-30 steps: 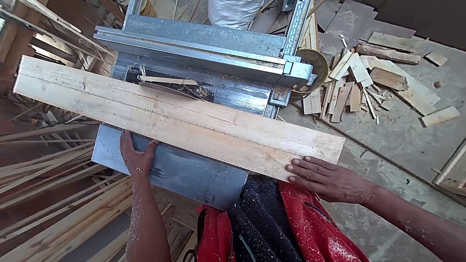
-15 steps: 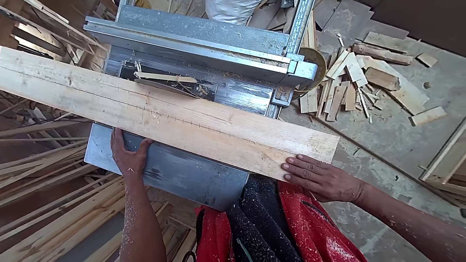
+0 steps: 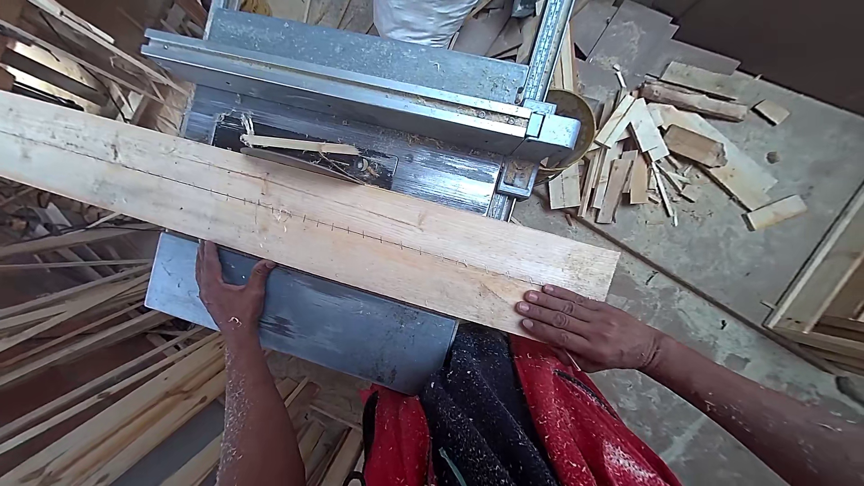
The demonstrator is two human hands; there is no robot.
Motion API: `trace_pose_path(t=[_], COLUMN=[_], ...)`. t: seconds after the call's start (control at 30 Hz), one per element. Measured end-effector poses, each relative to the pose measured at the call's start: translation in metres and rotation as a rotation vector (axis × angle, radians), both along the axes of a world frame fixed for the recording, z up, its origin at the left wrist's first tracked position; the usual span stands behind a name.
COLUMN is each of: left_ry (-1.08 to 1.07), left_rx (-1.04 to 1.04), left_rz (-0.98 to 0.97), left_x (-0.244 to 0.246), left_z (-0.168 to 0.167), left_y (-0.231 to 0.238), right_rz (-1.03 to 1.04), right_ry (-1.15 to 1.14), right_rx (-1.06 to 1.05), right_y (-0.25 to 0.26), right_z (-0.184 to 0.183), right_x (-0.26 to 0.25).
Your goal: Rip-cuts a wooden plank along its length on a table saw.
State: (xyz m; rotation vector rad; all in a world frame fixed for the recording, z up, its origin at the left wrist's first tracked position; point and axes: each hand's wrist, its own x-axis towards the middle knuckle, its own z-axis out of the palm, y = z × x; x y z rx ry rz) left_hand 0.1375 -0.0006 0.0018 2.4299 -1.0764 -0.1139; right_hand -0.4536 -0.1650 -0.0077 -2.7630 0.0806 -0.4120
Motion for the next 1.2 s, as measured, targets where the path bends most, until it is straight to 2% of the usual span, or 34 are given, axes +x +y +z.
trace_pose_path(t=[1.2], left_ry=[0.025], left_rx=[0.027], left_rz=[0.009], left_x=[0.026], left_z=[0.01], left_y=[-0.003], right_rz=[-0.008], right_ry=[-0.007], right_rx=[0.023], right_y=[0.0], right_z=[0.002], right_x=[0.032])
